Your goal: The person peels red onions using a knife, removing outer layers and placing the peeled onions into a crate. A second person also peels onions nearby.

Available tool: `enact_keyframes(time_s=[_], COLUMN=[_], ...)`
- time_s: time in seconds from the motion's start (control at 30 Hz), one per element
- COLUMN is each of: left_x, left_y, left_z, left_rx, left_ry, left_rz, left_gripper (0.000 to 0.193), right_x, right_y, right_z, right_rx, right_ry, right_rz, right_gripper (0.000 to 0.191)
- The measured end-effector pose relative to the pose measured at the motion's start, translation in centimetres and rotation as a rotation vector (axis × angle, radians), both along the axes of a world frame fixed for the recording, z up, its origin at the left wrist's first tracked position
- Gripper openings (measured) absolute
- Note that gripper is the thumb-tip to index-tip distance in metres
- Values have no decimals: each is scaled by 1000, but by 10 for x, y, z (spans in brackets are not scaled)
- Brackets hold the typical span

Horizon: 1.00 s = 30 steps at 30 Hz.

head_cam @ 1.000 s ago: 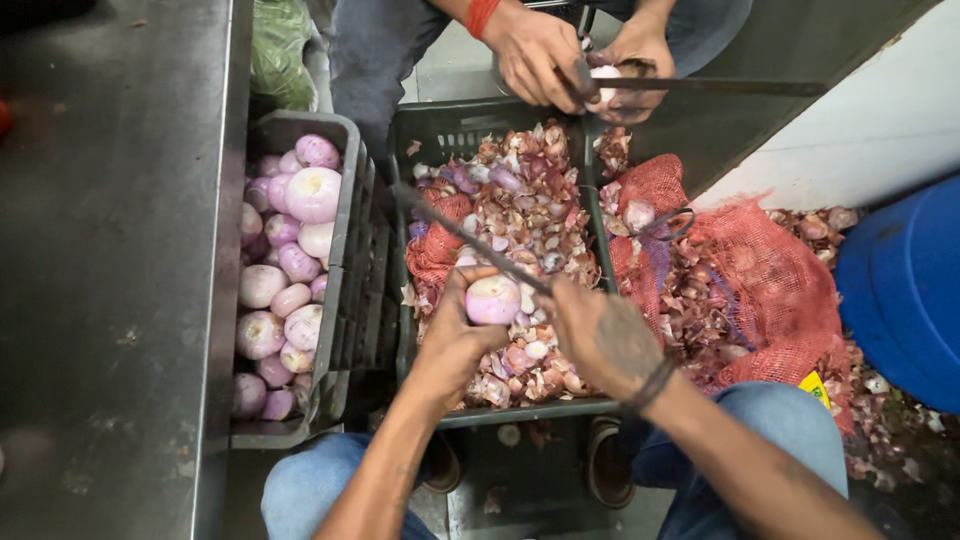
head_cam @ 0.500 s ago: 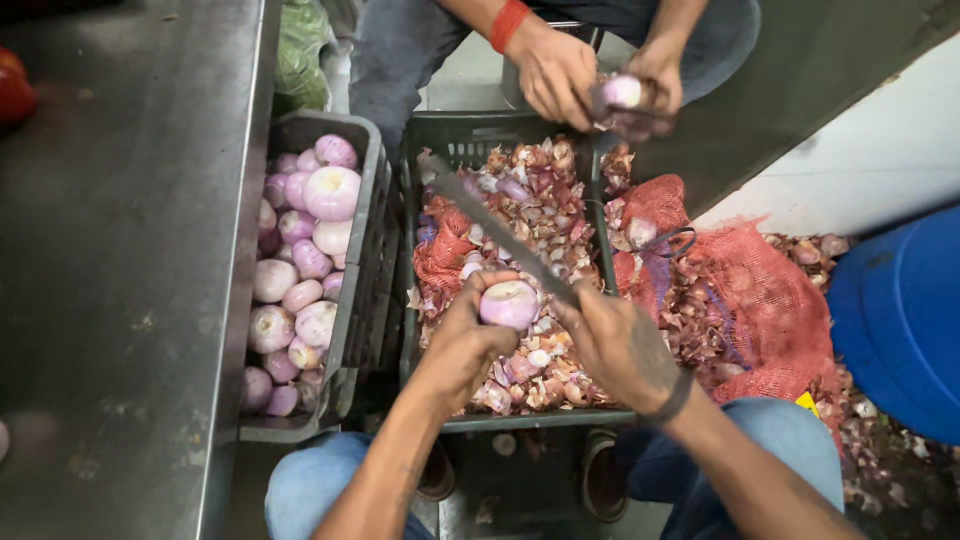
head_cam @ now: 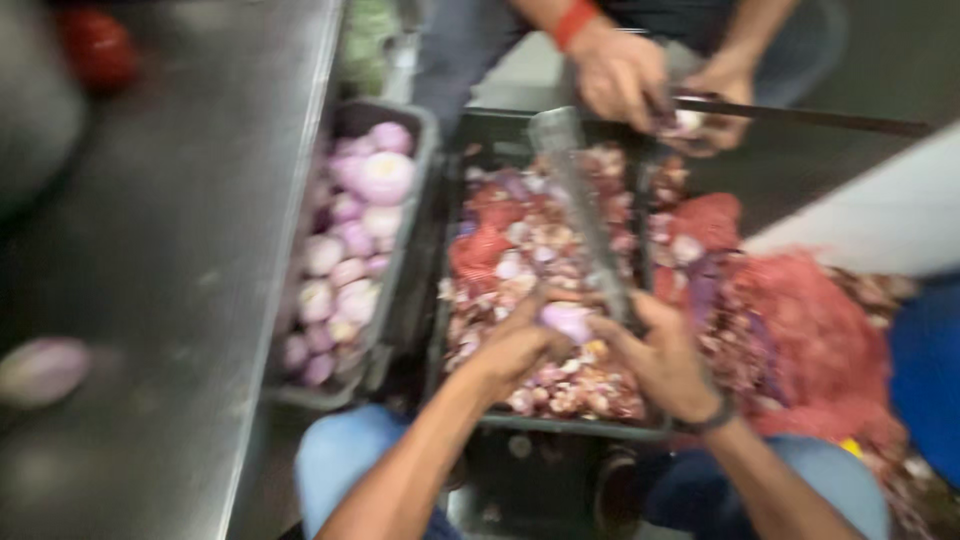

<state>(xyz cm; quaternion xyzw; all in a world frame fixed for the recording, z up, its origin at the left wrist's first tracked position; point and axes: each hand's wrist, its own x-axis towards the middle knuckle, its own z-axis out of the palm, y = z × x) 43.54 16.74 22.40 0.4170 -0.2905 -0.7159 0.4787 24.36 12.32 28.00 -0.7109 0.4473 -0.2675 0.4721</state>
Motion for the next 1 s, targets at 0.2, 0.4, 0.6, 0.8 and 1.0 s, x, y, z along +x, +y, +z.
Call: enact_keyframes(time_s=[0.2, 0.4, 0.6, 0.8, 1.0], left_x=[8, 68, 142, 94, -42], left_y=[1, -11, -12, 10, 37], left_z=[22, 29, 0, 25, -47], left_rx=[-43, -285, -47, -267, -520], left_ry=[162, -625, -2116, -2223, -1636], left_rz=[-149, 499, 588, 504, -430], left_gripper=[66, 55, 40, 48, 26], right_x=[-1, -8, -4, -19, -23], right_y=[-21, -29, -27, -10, 4], right_z=[-22, -37, -53, -63, -53], right_rx=[10, -108, -206, -231, -307], right_ry=[53, 425, 627, 258, 389], right_rz=[-67, -24, 91, 206, 113], right_gripper=[16, 17, 34, 65, 53])
